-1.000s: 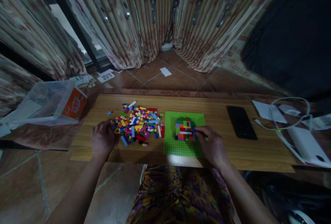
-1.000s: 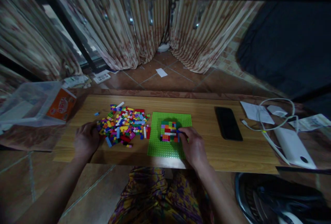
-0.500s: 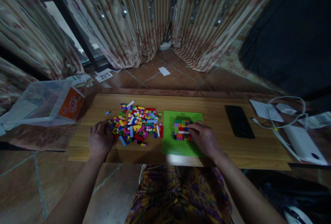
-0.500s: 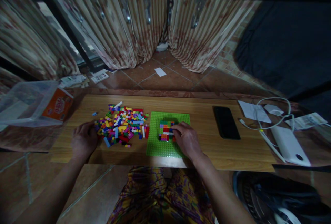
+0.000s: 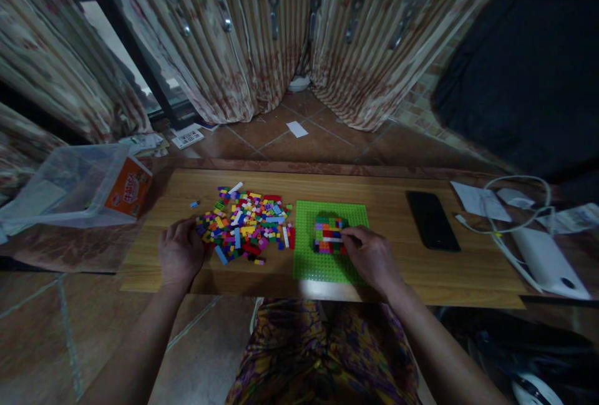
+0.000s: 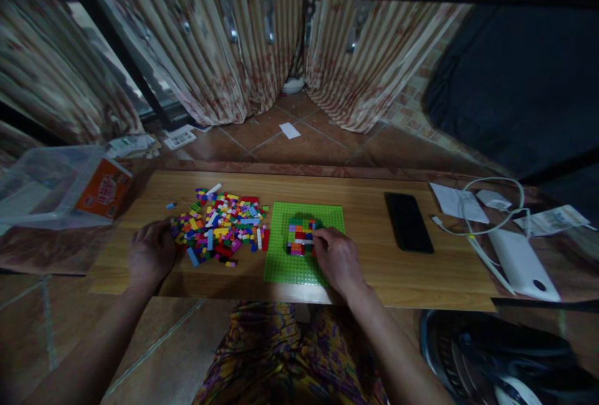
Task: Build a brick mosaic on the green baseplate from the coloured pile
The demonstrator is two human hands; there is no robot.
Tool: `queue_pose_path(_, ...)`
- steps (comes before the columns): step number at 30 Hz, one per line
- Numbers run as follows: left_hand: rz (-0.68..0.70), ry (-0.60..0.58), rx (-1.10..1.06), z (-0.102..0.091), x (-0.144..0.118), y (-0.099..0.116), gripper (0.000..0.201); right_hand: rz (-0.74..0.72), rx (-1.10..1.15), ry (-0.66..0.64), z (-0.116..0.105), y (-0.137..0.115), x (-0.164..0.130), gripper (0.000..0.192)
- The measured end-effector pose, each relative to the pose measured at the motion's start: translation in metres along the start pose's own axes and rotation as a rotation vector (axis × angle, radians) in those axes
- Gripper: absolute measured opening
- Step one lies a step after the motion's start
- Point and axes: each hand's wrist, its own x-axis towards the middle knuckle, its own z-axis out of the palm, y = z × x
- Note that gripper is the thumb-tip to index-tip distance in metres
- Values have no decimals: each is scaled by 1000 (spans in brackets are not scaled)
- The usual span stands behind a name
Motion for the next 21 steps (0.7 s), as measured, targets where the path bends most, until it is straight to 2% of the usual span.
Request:
queue_pose_path(6, -25, -3, -4, -1, -1, 2, 28, 25, 1, 13, 3, 0, -2, 23)
queue_pose_path(14, -12, 10, 8, -1, 0, 1, 28, -25, 21, 49, 5, -2, -5, 22)
queue_pose_path(21, 14, 13, 15, -1, 0, 0, 28, 204, 186, 91, 11, 2, 3, 19)
